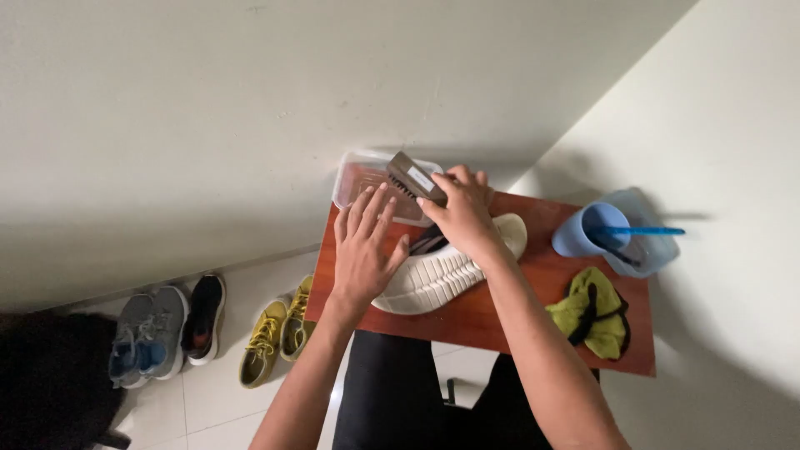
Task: The person wipes the sole of a sneaker with a green cloth, then uses a brush to scrub the sole repeatedly. The person holds the shoe steady with one hand while scrubbing with the other.
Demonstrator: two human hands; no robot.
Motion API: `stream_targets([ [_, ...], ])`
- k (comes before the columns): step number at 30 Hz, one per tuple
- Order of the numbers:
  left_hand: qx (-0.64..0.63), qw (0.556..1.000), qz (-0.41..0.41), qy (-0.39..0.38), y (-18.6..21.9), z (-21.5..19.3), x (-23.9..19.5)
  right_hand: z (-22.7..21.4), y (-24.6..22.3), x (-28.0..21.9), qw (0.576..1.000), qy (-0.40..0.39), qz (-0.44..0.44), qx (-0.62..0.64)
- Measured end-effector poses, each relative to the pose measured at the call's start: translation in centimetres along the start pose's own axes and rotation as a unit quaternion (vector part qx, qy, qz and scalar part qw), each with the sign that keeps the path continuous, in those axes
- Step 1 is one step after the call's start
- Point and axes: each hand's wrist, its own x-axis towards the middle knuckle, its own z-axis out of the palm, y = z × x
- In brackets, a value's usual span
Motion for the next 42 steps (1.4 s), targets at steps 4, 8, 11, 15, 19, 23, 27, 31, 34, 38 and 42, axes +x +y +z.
stream_targets([
  [4,-0.002,0.997,-0.049,-0.060,-1.3,0.3,0.6,2.2,-0.7,3.0,0.995,-0.079,0.005,-0.055],
  [8,0.021,0.992,-0.067,-0.107,-2.6,1.0,1.4,3.9,-1.0,5.8,0.985,-0.127,-0.005,-0.115],
  [11,0.036,0.990,-0.059,-0.127,-3.6,2.7,0.7,3.6,-1.8,6.3,0.981,-0.128,-0.014,-0.147],
  [15,0.055,0.990,-0.044,-0.119,-4.5,4.3,0.0,2.9,-2.8,6.6,0.975,-0.127,-0.035,-0.181],
  [19,0.056,0.989,-0.047,-0.130,-3.4,3.2,0.9,2.5,-2.7,6.5,0.972,-0.155,-0.022,-0.178],
  [23,0.053,0.988,-0.052,-0.139,-0.2,0.7,2.2,0.7,-1.9,5.6,0.980,-0.141,-0.019,-0.142],
  [27,0.024,0.993,-0.006,-0.114,4.9,-0.6,2.2,-2.4,-0.6,2.0,0.995,-0.039,-0.053,-0.081],
  [31,-0.015,0.994,0.026,-0.104,8.1,0.4,2.1,-5.5,1.0,-2.0,0.987,0.086,-0.135,0.013],
  [34,-0.075,0.993,0.064,-0.062,10.8,0.9,1.3,-8.0,1.5,-6.5,0.984,0.127,-0.114,0.046],
  [38,-0.193,0.967,0.135,-0.093,13.9,0.8,0.5,-9.7,2.2,-12.7,0.982,0.161,-0.065,0.073],
  [42,-0.262,0.943,0.152,-0.141,16.5,3.3,-2.6,-7.6,6.3,-19.6,0.983,0.164,0.065,0.049],
])
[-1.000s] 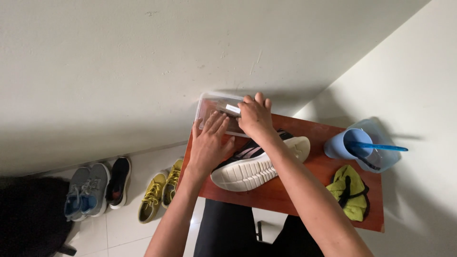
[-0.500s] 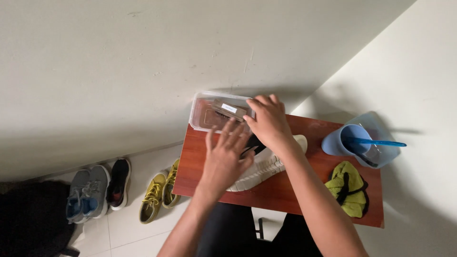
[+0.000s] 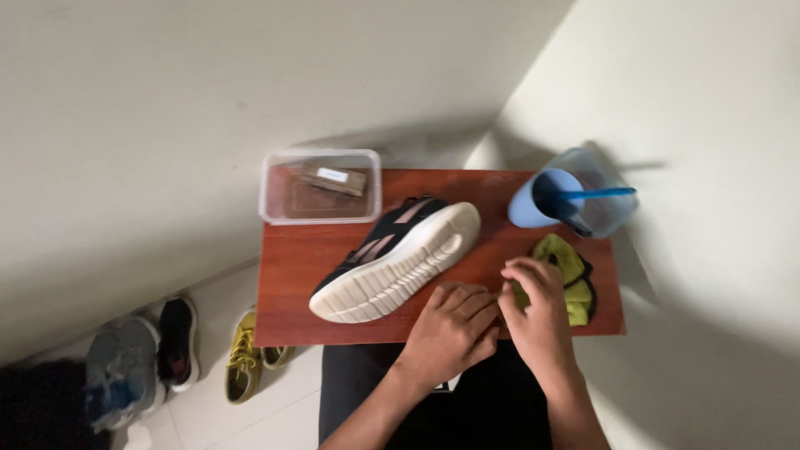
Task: The person wipes the sole of a sneaker with a green cloth, then uses a brush to scrub the sole repeatedly. The person holds the shoe steady with one hand while scrubbing with the other.
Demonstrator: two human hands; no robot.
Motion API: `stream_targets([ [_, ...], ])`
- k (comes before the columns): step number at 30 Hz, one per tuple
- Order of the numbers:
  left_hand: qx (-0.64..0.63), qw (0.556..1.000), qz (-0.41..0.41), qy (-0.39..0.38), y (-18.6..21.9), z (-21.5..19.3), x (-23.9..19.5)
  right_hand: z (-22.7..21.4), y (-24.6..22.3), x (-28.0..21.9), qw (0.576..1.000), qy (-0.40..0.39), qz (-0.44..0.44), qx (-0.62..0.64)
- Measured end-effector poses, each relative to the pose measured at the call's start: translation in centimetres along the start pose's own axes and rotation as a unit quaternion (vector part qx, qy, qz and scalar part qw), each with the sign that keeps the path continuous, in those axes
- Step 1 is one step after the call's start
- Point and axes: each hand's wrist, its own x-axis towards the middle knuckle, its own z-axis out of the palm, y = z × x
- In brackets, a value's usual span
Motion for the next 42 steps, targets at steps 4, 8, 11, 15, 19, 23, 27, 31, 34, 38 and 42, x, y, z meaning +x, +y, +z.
stream_targets([
  [4,-0.012,0.998,-0.022,-0.051,0.6,4.6,-1.8,0.5,6.1,-5.5,0.997,0.010,0.047,-0.063],
  [8,0.010,0.993,-0.055,-0.106,0.3,7.9,-3.2,0.8,9.1,-8.1,0.996,0.022,0.024,-0.079],
  [11,0.041,0.990,-0.070,-0.118,0.3,8.8,-3.3,0.8,10.0,-8.5,0.997,-0.012,0.023,-0.074],
  [15,0.074,0.984,-0.093,-0.134,0.2,9.1,-3.4,0.7,9.9,-8.1,0.998,-0.020,0.022,-0.062],
  [19,0.026,0.982,-0.135,-0.131,0.5,8.6,-2.8,-0.2,7.9,-6.9,1.000,0.012,0.014,-0.012],
  [23,-0.094,0.979,-0.165,-0.079,0.7,7.7,-2.5,-0.5,5.6,-6.4,0.997,0.056,-0.002,0.058],
  [27,-0.254,0.929,-0.259,-0.073,0.8,6.1,-2.0,-1.0,3.9,-6.2,0.988,0.046,0.013,0.144],
  [31,-0.336,0.892,-0.292,-0.074,0.2,5.3,-1.7,-1.6,3.3,-6.4,0.971,0.014,0.028,0.236],
  [34,-0.395,0.884,-0.244,-0.064,0.2,4.3,-0.7,-2.4,2.9,-5.8,0.946,-0.019,0.040,0.322],
  [38,-0.388,0.871,-0.269,-0.138,0.5,3.7,-0.2,-3.8,1.9,-5.2,0.948,-0.054,0.008,0.314],
  [42,-0.395,0.892,-0.192,-0.107,0.2,3.1,0.2,-5.4,0.7,-4.3,0.943,-0.098,-0.045,0.316],
])
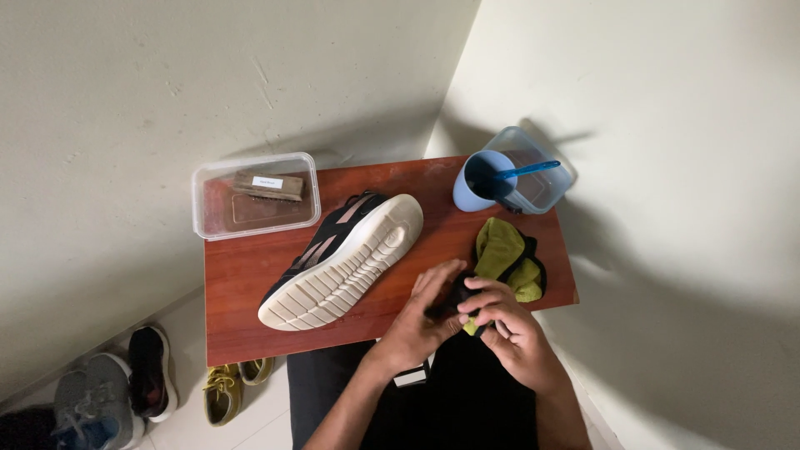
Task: The person wipes the sole of a sneaker with a green cloth, then uses a brush to scrub the sole repeatedly. The person holds the shoe steady with one hand while scrubbing with the other.
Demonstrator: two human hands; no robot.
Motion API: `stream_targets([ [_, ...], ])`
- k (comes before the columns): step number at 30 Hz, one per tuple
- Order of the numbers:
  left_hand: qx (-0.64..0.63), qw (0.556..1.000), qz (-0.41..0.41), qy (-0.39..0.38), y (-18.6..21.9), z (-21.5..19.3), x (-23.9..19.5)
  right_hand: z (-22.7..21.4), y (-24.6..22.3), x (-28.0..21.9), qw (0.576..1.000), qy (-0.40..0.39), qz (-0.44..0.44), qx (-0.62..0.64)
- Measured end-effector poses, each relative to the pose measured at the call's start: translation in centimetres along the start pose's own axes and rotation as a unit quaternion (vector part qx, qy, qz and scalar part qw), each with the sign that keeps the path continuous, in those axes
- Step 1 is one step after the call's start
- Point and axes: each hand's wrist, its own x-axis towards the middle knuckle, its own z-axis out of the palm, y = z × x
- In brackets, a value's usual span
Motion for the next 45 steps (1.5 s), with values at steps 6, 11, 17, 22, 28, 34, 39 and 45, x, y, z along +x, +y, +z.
stream_targets([
  [6,0.048,0.995,0.083,0.008,1.0,-0.7,0.8,-0.4,3.6,-2.9,0.987,0.030,0.043,0.149],
  [11,0.114,0.991,0.069,0.015,2.0,-1.3,0.8,-0.4,4.0,-3.4,0.978,0.041,0.114,0.172],
  [17,0.224,0.968,0.107,0.028,4.1,-1.6,0.9,1.6,4.1,-3.7,0.940,0.074,0.231,0.240],
  [22,0.270,0.955,0.120,0.018,6.0,-2.4,0.7,2.8,1.3,-0.1,0.984,0.030,0.124,0.122],
  [28,0.302,0.943,0.135,0.044,7.4,-4.9,0.2,4.2,-0.9,2.2,0.998,0.063,-0.002,-0.031],
  [34,0.336,0.934,0.091,0.074,7.6,-8.3,-1.2,7.8,0.8,2.2,0.982,0.127,0.085,0.113],
  [39,0.393,0.908,-0.020,0.142,5.0,-11.9,-5.0,8.9,3.0,1.3,0.884,0.279,0.236,0.292],
  [45,0.454,0.869,-0.036,0.193,2.2,-12.8,-8.0,9.2,1.6,4.7,0.854,0.390,0.243,0.244],
])
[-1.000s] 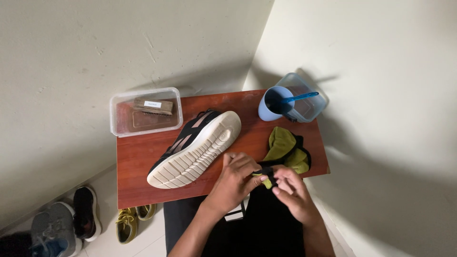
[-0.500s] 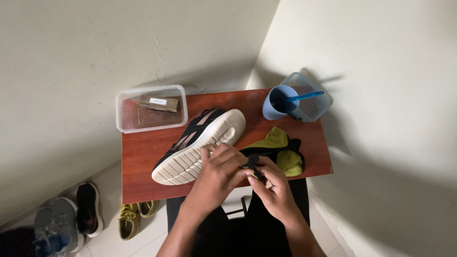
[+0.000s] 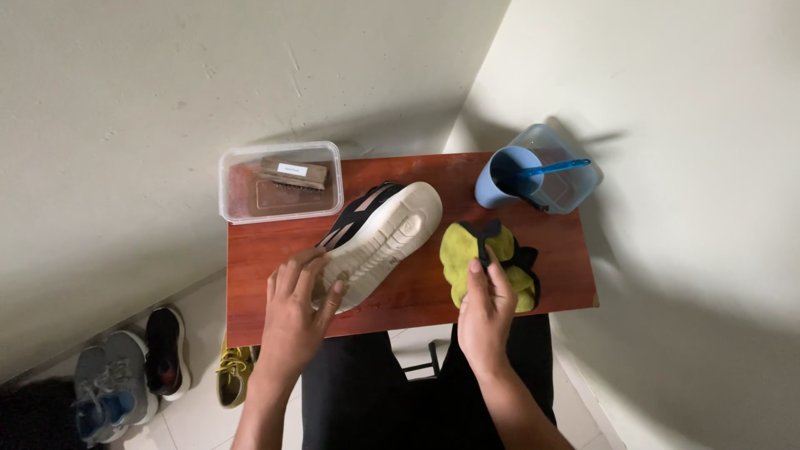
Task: The person wipes the sole of a sneaker with a green cloth, then uses a brush to scrub the sole repeatedly. The person holds the shoe steady with one hand while scrubbing with the other.
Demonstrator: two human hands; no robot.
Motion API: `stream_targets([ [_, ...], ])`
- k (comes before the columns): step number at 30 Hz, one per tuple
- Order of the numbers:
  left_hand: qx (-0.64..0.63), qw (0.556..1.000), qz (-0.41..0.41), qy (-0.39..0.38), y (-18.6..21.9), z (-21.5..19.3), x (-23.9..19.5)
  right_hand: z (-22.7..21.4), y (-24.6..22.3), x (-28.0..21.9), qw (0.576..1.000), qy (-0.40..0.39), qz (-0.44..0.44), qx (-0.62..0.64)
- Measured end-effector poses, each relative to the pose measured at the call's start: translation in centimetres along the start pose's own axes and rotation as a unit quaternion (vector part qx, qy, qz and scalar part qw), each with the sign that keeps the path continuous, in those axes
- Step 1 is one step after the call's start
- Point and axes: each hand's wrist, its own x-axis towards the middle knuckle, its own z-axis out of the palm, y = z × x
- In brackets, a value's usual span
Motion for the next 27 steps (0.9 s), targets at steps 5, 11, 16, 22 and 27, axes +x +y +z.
stream_targets([
  [5,0.001,0.998,0.020,0.055,-1.1,1.4,0.1,4.4,-0.3,0.4,0.950,-0.111,-0.248,-0.154],
  [11,-0.012,0.992,0.044,0.121,-1.7,2.1,0.2,7.0,5.1,1.8,0.834,-0.177,-0.440,-0.280],
  [16,0.003,0.990,0.047,0.132,-2.3,2.8,0.1,6.5,7.6,2.2,0.776,-0.175,-0.505,-0.335],
  [22,0.011,0.989,0.052,0.137,-2.6,3.2,0.2,5.7,8.4,1.7,0.741,-0.177,-0.525,-0.380],
  [27,0.010,0.991,0.038,0.130,-2.5,3.0,0.3,4.6,9.8,0.7,0.722,-0.191,-0.543,-0.384],
])
